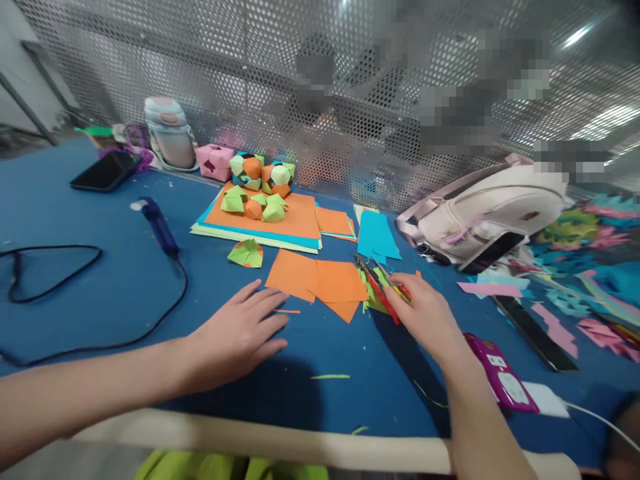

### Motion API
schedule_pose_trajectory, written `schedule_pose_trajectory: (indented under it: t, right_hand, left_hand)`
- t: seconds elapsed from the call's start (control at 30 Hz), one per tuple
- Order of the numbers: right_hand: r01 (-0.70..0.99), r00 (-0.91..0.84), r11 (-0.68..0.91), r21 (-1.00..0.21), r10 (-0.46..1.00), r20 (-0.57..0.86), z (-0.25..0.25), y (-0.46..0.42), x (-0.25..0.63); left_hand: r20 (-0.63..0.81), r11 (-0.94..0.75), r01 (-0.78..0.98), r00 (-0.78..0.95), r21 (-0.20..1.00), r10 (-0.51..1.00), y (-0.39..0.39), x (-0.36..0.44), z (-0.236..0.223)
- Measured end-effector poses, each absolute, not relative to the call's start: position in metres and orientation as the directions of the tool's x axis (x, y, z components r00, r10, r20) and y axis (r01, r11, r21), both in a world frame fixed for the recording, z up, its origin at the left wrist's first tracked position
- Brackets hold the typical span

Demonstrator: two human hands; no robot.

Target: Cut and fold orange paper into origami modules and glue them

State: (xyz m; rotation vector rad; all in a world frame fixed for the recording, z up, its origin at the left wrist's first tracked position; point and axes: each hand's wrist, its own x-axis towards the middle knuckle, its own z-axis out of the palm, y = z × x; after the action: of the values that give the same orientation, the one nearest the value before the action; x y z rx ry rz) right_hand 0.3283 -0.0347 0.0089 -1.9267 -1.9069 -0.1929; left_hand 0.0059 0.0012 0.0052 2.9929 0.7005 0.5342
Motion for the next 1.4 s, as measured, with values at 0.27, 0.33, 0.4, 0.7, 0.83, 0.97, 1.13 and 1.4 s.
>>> schedule_pose_trajectory:
  t: [0.27,0.33,0.4,0.7,0.83,0.97,1.13,1.4]
  right_hand:
    - [0.936,-0.296,0.336,-0.101,0.911,0.288,-0.015,-0.032,0.27]
    - [0.944,-0.31,0.328,-0.033,0.918,0.247,-0.02,-0.03,0.269]
    - [0.943,-0.33,0.332,0.029,0.917,0.226,-0.022,-0.027,0.27]
    - [0.86,-0.5,0.509,-0.038,0.855,0.136,0.014,-0.039,0.253]
    - [0.752,-0.65,0.644,-0.14,0.76,0.008,0.01,-0.062,0.265]
    - [0.743,-0.663,0.662,-0.098,0.748,0.018,-0.011,-0.058,0.263]
    - [0.712,-0.691,0.697,-0.082,0.717,0.091,-0.022,-0.021,0.212]
    - [0.793,-0.541,0.602,-0.094,0.767,0.344,-0.012,0.009,0.207]
  left_hand:
    - [0.18,-0.881,0.459,0.863,0.112,0.472,-0.005,0.006,-0.011]
    - [0.173,-0.893,0.432,0.877,0.126,0.449,-0.008,0.004,-0.011]
    - [0.17,-0.907,0.392,0.894,0.154,0.415,-0.01,0.004,-0.009]
    - [0.266,-0.953,0.124,0.943,0.277,0.2,-0.018,0.004,-0.003]
    - [0.328,-0.94,0.164,0.908,0.298,0.262,-0.015,0.003,-0.004]
    - [0.452,-0.923,0.264,0.812,0.28,0.369,-0.01,0.006,0.002]
    - [0.626,-0.952,0.242,0.717,0.189,0.306,-0.008,0.007,0.017]
    - [0.653,-0.965,0.247,0.719,0.082,0.239,0.0,0.001,0.018]
